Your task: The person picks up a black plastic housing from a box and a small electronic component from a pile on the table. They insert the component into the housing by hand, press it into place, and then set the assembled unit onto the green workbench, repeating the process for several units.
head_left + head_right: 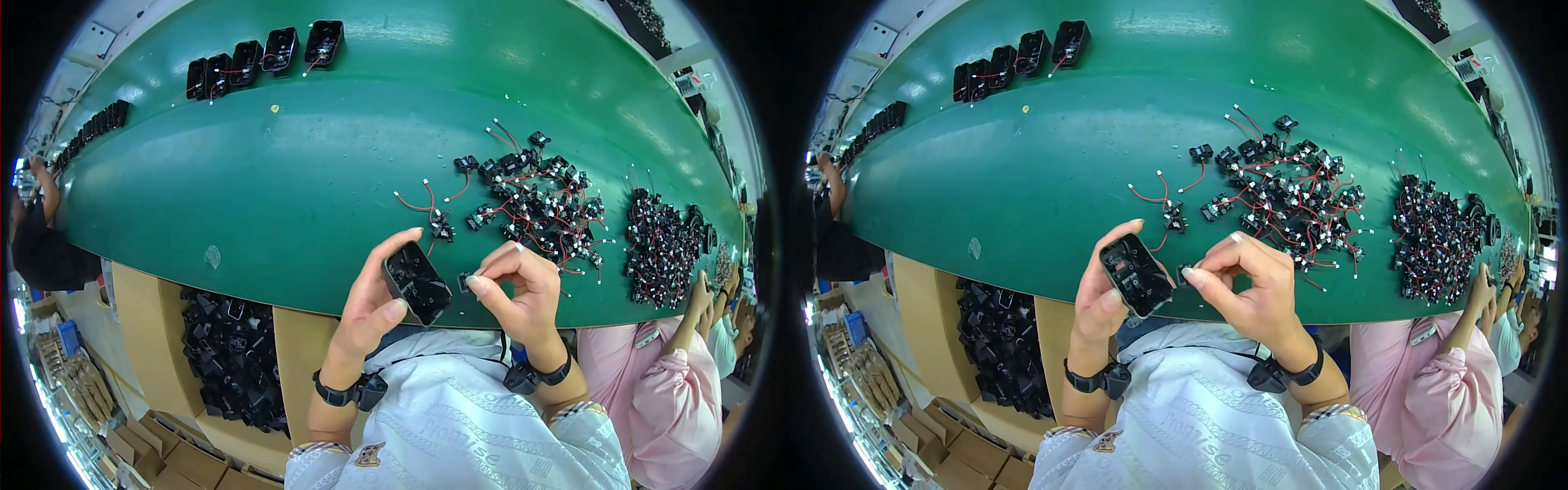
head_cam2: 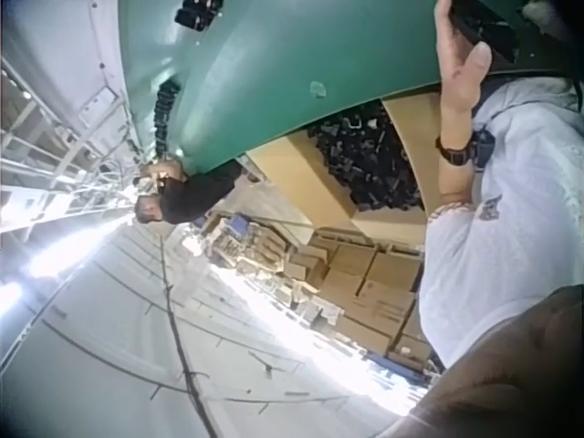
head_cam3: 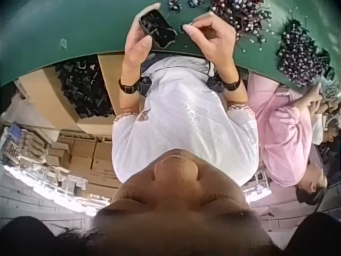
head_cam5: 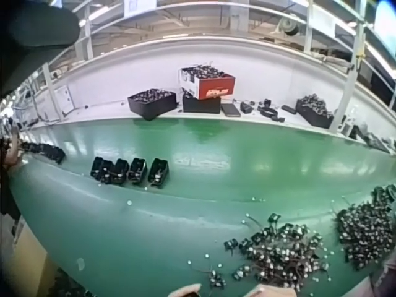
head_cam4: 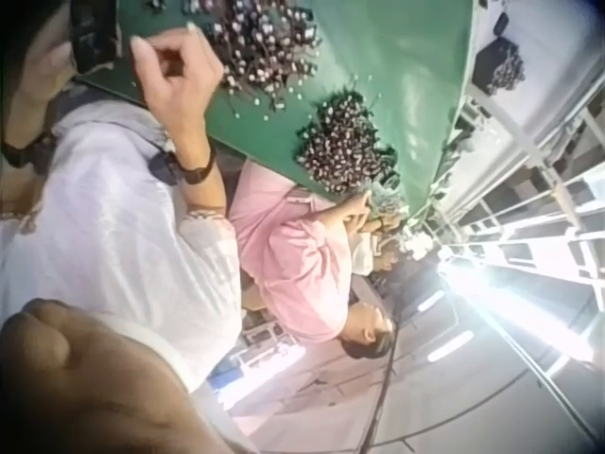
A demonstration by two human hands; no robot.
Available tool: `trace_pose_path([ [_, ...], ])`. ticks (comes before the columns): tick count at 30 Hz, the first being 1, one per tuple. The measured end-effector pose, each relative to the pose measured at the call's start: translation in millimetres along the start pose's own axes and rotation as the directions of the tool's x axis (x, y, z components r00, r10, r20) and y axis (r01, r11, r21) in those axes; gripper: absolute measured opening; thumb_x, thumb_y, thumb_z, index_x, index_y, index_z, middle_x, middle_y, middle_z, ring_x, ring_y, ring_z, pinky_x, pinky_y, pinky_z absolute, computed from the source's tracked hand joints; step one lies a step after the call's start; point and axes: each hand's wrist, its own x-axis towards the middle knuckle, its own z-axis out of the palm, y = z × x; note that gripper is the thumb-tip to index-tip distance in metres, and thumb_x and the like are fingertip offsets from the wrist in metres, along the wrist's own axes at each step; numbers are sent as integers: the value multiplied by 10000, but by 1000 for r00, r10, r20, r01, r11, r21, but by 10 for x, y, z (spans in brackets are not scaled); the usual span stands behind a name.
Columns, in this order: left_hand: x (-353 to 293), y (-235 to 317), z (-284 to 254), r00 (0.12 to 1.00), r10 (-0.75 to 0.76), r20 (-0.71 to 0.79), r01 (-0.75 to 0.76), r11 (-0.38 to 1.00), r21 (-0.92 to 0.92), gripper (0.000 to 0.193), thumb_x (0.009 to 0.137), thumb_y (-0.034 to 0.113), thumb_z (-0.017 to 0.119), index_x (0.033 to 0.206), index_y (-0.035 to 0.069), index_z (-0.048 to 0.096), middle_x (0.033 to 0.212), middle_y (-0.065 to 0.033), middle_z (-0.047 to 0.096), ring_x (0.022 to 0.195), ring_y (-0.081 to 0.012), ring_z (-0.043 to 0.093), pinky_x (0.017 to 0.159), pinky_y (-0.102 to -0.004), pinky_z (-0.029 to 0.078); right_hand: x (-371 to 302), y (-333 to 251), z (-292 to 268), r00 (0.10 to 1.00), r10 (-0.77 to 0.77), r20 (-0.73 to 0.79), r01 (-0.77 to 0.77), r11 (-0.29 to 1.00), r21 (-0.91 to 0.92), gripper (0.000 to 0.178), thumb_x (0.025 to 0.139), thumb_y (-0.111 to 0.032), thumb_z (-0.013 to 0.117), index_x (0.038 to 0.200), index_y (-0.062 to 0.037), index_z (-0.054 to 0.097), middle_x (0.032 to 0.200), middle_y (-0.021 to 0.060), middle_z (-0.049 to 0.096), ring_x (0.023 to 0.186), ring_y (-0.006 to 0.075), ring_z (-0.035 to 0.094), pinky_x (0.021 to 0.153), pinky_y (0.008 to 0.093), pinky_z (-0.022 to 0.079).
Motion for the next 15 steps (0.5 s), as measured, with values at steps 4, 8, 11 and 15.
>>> trace_pose_path([
  [4, -6, 19, 49, 999, 14, 31, -15, 999, 45, 826, 880, 282, 687, 1510, -58, 277, 1514, -152, 384, 1372, -229, 430, 1138, -388, 346, 69, -103, 48, 994, -93, 60, 94, 995, -25, 128, 795, 52, 742, 814, 32, 616, 790, 94, 654, 683, 120, 600, 584, 223, 491],
  [8, -43, 20, 2, 999, 26, 42, -30, 996, 82, 827, 882, 300, 689, 1507, -56, 282, 1523, -152, 378, 1359, -231, 449, 1142, -393, 345, 41, -69, 116, 991, -37, 130, 39, 999, -18, 96, 798, 57, 735, 842, 41, 651, 841, 113, 688, 697, 119, 617, 581, 229, 503],
  [11, -60, 15, 11, 999, -38, 32, 41, 995, -90, 824, 887, 330, 685, 1502, -56, 295, 1531, -153, 375, 1332, -226, 474, 1134, -390, 352, 85, -133, 105, 984, -55, 168, 52, 998, 18, 95, 791, 59, 740, 862, 16, 695, 830, 110, 688, 703, 134, 634, 596, 238, 515],
  [15, -24, 10, -45, 999, -29, -28, 29, 999, 26, 888, 840, 433, 696, 1472, -76, 335, 1336, -166, 514, 1148, -209, 592, 988, -350, 480, 169, -153, 36, 954, -206, 216, 223, 973, -55, 174, 732, 53, 763, 881, -34, 739, 859, 87, 687, 741, 182, 660, 630, 269, 537],
])
